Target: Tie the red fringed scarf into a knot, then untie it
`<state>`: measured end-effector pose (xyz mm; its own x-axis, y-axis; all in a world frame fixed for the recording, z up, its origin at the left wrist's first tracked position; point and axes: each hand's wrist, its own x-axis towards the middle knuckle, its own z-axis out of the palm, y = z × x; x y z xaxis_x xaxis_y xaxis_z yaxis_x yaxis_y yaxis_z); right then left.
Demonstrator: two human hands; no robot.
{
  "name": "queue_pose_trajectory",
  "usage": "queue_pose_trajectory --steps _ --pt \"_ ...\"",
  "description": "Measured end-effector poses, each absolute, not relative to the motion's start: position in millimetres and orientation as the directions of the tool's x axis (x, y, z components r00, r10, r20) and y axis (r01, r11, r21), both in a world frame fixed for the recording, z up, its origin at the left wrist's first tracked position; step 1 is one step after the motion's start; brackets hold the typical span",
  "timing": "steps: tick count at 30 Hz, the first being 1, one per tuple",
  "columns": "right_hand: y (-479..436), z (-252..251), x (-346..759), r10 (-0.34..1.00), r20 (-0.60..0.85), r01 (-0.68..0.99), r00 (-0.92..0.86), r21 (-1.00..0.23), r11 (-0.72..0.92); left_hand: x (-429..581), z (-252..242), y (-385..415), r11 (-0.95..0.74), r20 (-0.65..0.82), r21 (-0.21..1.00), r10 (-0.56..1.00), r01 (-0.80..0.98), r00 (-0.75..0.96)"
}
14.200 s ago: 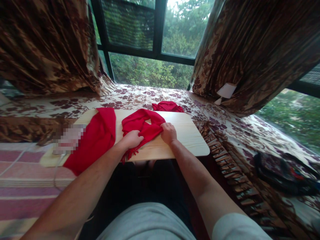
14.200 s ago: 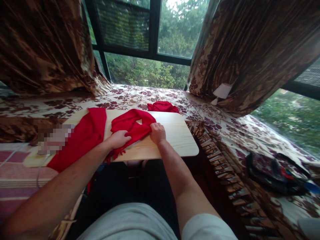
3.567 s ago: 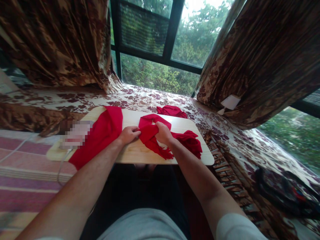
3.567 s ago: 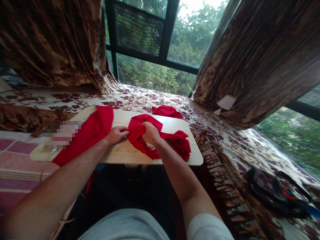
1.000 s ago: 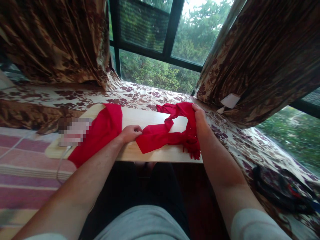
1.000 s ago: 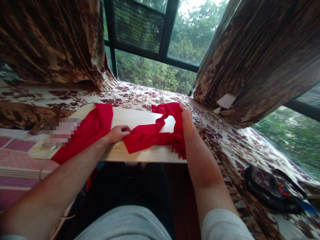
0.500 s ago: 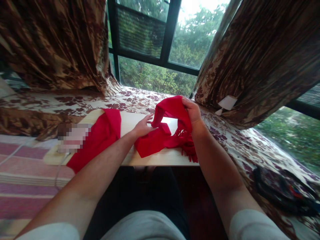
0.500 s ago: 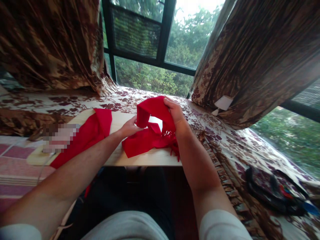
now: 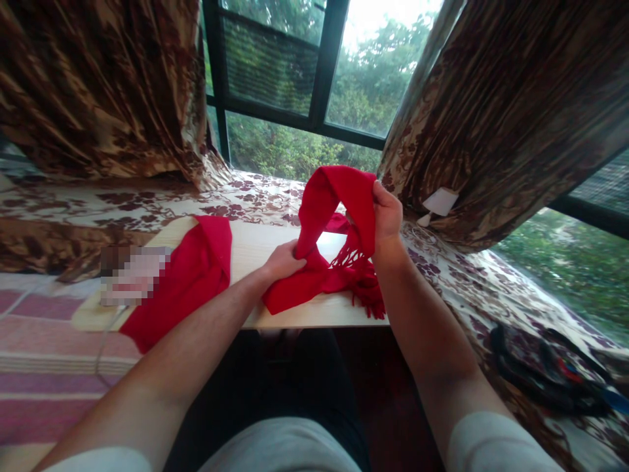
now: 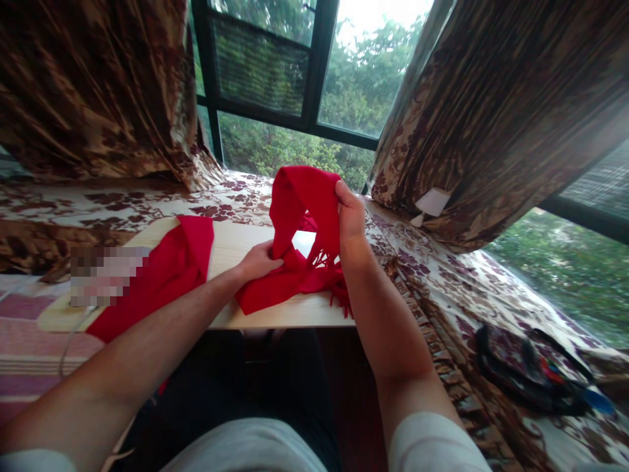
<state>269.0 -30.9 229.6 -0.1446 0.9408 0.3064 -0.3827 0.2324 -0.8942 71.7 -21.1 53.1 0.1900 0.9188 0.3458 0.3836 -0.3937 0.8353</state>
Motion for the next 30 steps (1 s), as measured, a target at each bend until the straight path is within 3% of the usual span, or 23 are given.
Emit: queue_pose_trajectory --steps 7,13,19,24,28,30 --pt "-40.8 221.1 286.1 0.948 0.316 -0.281 -0.027 -0.913 0.297 66.3 66.2 -13.9 -0.297 0.419 0.722 0.906 0.625 -0.054" --pt "-55.6 198.6 316.0 0.945 0.305 -0.263 -0.116 -0.927 0.267 30.4 85.2 4.8 -0.163 0.436 0.757 0.847 0.632 -0.304" --pt "-55.6 152.5 329.1 0.913 0.054 -0.095 -0.405 -0.995 0.017 4.6 106.3 15.6 -0.244 0.455 0.793 0.847 0.558 -0.276" --pt "-38.1 121.9 323.9 0.915 -0.124 0.150 -0.383 -0.986 -0.070 -1.0 125.9 22.3 -0.272 0.449 0.847 0.827 0.457 -0.340" --pt "-27.3 116.3 309.5 0.981 0.007 0.478 -0.194 -0.872 0.101 2.3 148.6 18.1 -0.257 0.485 0.810 0.799 0.527 -0.356" --pt "-27.8 119.3 293.8 0.980 0.120 0.537 -0.158 -0.823 0.187 9.5 159.8 13.3 -0.245 0.508 0.769 0.795 0.591 -0.332"
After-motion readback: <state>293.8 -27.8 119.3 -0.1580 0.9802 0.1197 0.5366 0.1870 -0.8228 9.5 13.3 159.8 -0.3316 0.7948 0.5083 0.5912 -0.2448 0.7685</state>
